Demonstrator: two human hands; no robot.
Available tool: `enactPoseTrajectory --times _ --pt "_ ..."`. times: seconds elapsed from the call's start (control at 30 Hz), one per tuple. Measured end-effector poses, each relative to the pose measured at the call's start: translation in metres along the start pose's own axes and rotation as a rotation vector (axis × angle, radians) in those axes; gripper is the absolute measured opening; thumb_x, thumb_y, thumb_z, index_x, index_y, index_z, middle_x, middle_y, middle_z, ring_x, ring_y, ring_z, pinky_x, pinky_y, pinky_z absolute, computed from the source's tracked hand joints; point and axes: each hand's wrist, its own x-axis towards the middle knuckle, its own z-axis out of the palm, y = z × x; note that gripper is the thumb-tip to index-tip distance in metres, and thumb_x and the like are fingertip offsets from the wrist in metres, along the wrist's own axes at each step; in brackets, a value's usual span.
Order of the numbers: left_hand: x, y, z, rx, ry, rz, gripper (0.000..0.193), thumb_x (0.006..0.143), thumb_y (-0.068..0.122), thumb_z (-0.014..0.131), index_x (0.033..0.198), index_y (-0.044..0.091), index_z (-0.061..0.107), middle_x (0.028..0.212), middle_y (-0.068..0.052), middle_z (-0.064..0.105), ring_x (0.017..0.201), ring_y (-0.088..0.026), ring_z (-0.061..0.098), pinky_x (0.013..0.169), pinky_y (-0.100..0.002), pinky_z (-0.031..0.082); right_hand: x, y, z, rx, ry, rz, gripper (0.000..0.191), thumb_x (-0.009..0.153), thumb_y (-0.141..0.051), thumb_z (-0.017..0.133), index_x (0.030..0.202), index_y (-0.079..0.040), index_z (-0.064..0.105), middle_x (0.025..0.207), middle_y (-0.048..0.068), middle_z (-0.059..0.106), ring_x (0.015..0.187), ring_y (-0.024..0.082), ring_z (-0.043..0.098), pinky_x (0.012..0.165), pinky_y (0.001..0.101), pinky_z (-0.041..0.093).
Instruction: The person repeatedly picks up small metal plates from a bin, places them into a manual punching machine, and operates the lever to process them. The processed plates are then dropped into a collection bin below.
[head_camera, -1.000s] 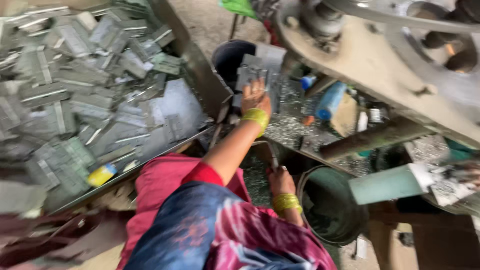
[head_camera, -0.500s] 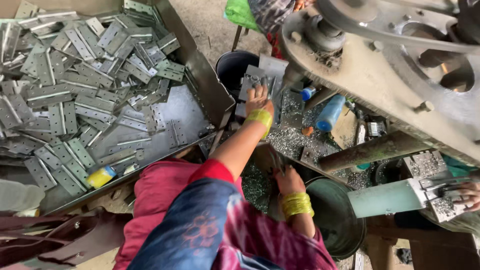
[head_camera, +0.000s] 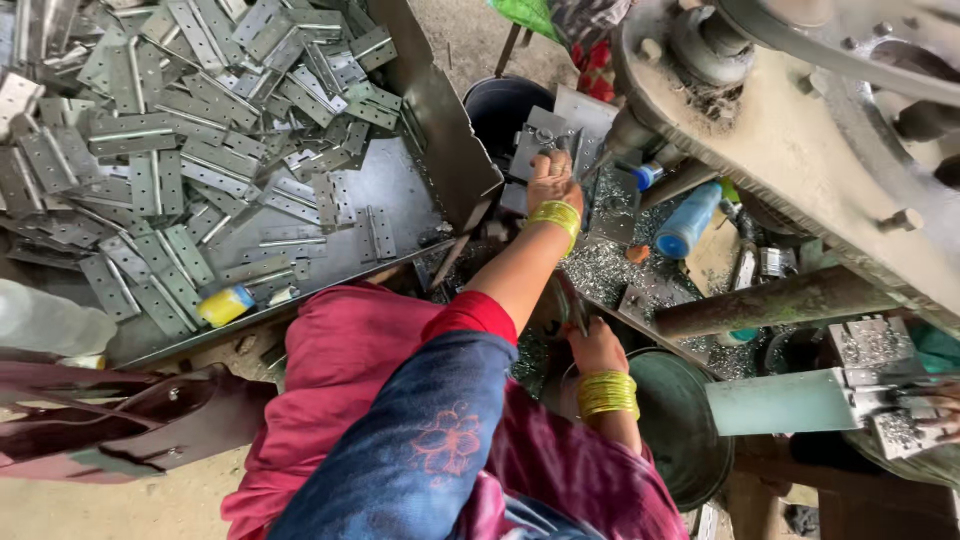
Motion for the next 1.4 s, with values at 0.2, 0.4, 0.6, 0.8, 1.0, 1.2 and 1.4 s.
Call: enactPoseTrajectory --times 0.2,0.4,0.6,0.8,1.0,1.2,1.4 --pt "0.000 0.004 -0.009 -0.076 -0.009 0.045 0.035 0.095 0.026 0.052 0.116 0.013 0.077 0.138 -0.009 0.060 0.135 -0.031 0.038 0.105 -0.053 0.029 -0.026 0.006 0.041 0.102 0.090 0.066 0.043 0.088 -0.043 0.064 0.104 -0.003 0.069 0.095 0.031 0.071 0.095 0.050 0.068 0.079 0.0561 0.054" --pt "-0.065 -0.053 0.015 -0.550 0.744 0.165 0.039 0.081 0.007 0.058 0.117 0.011 0.072 0.129 -0.009 0.066 0.121 -0.028 0.055 0.099 -0.042 0.042 -0.036 0.008 0.026 0.098 0.081 -0.008 0.052 0.094 -0.050 0.066 0.098 0.002 0.067 0.089 0.032 0.070 0.089 0.051 0.067 0.074 0.0565 0.052" --pt "-0.156 -0.181 0.117 -0.575 0.232 -0.320 0.022 0.105 0.018 0.052 0.119 0.014 0.069 0.119 -0.012 0.070 0.113 -0.032 0.065 0.096 -0.048 0.049 -0.050 -0.039 -0.058 0.823 0.501 -0.381 0.016 0.105 -0.010 0.072 0.109 0.001 0.063 0.107 0.015 0.069 0.094 0.017 0.065 0.086 0.0348 0.055" --pt "-0.132 -0.270 0.147 -0.220 0.225 -0.882 0.027 0.100 0.019 0.056 0.124 0.010 0.065 0.128 -0.013 0.065 0.124 -0.032 0.057 0.100 -0.050 0.043 -0.054 -0.093 -0.118 0.336 0.538 -0.405 0.013 0.103 -0.013 0.071 0.111 -0.002 0.073 0.099 0.015 0.076 0.086 0.022 0.075 0.081 0.0338 0.057" --pt "-0.150 -0.278 0.145 -0.444 0.198 -1.089 0.039 0.071 0.026 0.085 0.105 0.015 0.071 0.114 -0.012 0.068 0.108 -0.037 0.065 0.088 -0.048 0.052 -0.058 -0.113 -0.128 0.145 0.489 -0.341 0.023 0.101 -0.028 0.075 0.106 -0.007 0.076 0.089 0.017 0.074 0.078 0.030 0.073 0.076 0.0410 0.055" --pt "-0.156 -0.263 0.081 -0.992 0.250 -0.524 0.029 0.074 0.023 0.085 0.098 0.010 0.077 0.091 -0.014 0.076 0.085 -0.032 0.073 0.076 -0.043 0.056 -0.062 -0.113 -0.116 0.240 0.516 -0.245 0.023 0.097 -0.030 0.074 0.104 -0.009 0.077 0.087 0.016 0.074 0.077 0.031 0.074 0.073 0.0414 0.055" --pt "-0.122 -0.095 -0.003 -1.017 0.313 0.228 0.025 0.091 0.018 0.069 0.115 0.017 0.078 0.100 -0.015 0.077 0.085 -0.030 0.074 0.074 -0.041 0.056 -0.064 -0.104 -0.103 0.225 0.496 -0.154 0.023 0.094 -0.030 0.068 0.104 -0.011 0.076 0.093 0.016 0.076 0.084 0.035 0.073 0.076 0.0451 0.056"
